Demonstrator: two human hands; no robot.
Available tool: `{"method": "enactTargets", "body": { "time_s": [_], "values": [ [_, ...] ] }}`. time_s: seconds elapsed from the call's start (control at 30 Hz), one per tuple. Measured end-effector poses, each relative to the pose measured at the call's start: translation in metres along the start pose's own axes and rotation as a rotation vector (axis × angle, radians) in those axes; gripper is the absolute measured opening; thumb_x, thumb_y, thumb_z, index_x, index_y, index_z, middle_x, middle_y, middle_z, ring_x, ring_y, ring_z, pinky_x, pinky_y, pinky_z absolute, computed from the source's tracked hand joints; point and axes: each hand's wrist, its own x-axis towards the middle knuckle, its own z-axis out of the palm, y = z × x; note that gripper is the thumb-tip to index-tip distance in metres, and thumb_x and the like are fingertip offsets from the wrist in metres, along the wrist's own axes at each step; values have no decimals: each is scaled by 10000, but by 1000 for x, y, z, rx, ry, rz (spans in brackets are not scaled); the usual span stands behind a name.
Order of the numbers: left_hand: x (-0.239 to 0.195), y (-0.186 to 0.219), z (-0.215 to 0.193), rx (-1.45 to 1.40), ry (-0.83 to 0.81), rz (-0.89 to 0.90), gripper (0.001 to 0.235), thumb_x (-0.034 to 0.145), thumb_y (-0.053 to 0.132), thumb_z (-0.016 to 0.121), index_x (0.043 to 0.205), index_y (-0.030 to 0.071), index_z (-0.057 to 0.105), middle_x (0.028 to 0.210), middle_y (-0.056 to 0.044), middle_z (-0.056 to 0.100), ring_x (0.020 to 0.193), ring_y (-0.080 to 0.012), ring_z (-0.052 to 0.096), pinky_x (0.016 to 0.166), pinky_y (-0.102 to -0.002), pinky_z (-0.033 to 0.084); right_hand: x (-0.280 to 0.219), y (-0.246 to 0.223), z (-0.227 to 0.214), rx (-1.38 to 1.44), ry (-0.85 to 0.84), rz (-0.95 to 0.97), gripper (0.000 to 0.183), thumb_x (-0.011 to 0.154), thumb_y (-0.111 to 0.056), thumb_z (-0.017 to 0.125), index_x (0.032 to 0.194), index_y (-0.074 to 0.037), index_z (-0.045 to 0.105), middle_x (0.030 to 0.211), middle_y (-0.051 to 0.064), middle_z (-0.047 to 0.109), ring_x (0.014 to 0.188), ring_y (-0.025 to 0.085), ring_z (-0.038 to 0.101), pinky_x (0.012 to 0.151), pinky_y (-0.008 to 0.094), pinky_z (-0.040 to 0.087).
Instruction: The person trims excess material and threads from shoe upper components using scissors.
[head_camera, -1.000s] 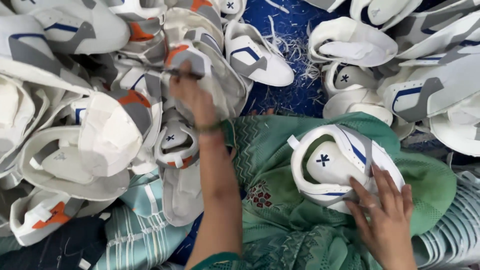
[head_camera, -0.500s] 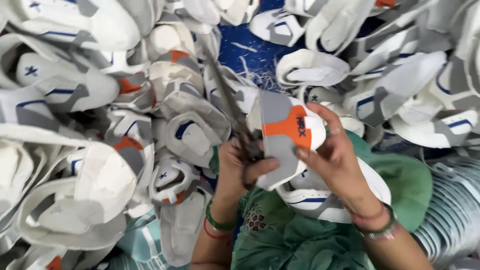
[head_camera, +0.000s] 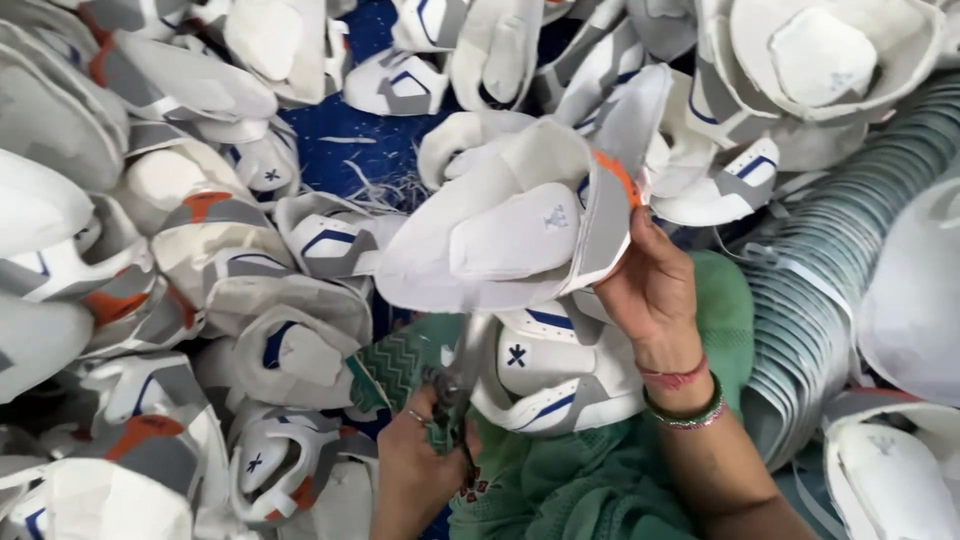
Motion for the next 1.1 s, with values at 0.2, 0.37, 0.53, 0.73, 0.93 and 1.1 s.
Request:
{"method": "enactTargets", "body": {
  "time_s": [0.2,0.37,0.53,0.73,0.93,1.1],
  "values": [
    [-4,-34,8,360,-76,126,247,710,136,863,915,61,747,837,-149,748,810,-304,719,672,-392,555,5,-16,-46,171,-345,158,683,1179,-417,529,1557,145,441,955,48,629,827,155,607,748,265,514],
    [-11,-38,6,-718,197,110,222,867,64,818,1005,-61,697,967,-218,760,877,-248,763,794,-371,640,-2,-28,-43,117,-206,36,742,1156,-497,403,1520,150,419,722,4,458,666,118,446,621,250,405],
    [12,-5,-8,-1059,157,264,480,889,262,805,1194,-50,604,1154,-189,715,982,-249,733,884,-389,608,-52,-16,-50,-441,-275,-177,616,1022,-419,634,1447,7,501,981,68,622,883,190,606,798,322,511],
    [38,-21,-4,-1156,348,351,601,950,399,794,1303,-36,579,1107,-63,660,1028,-152,645,910,-317,532,-79,-32,-3,-1372,-801,-176,448,864,-169,834,1269,-57,679,1243,152,727,1200,314,699,1045,417,561],
    [50,-13,-22,-599,777,320,426,983,282,782,1214,-45,637,1106,-102,703,991,-192,700,968,-323,564,-59,-54,16,-995,-387,-391,332,936,-168,788,1090,-49,518,1208,235,702,1082,391,734,883,486,601],
    [53,-1,-10,-613,642,301,498,908,224,811,1261,-64,611,1230,-146,691,1062,-204,688,980,-320,543,-51,-72,12,-590,-269,-258,570,945,-228,727,1409,51,550,1220,187,686,1130,295,686,996,393,542]
  ]
}}
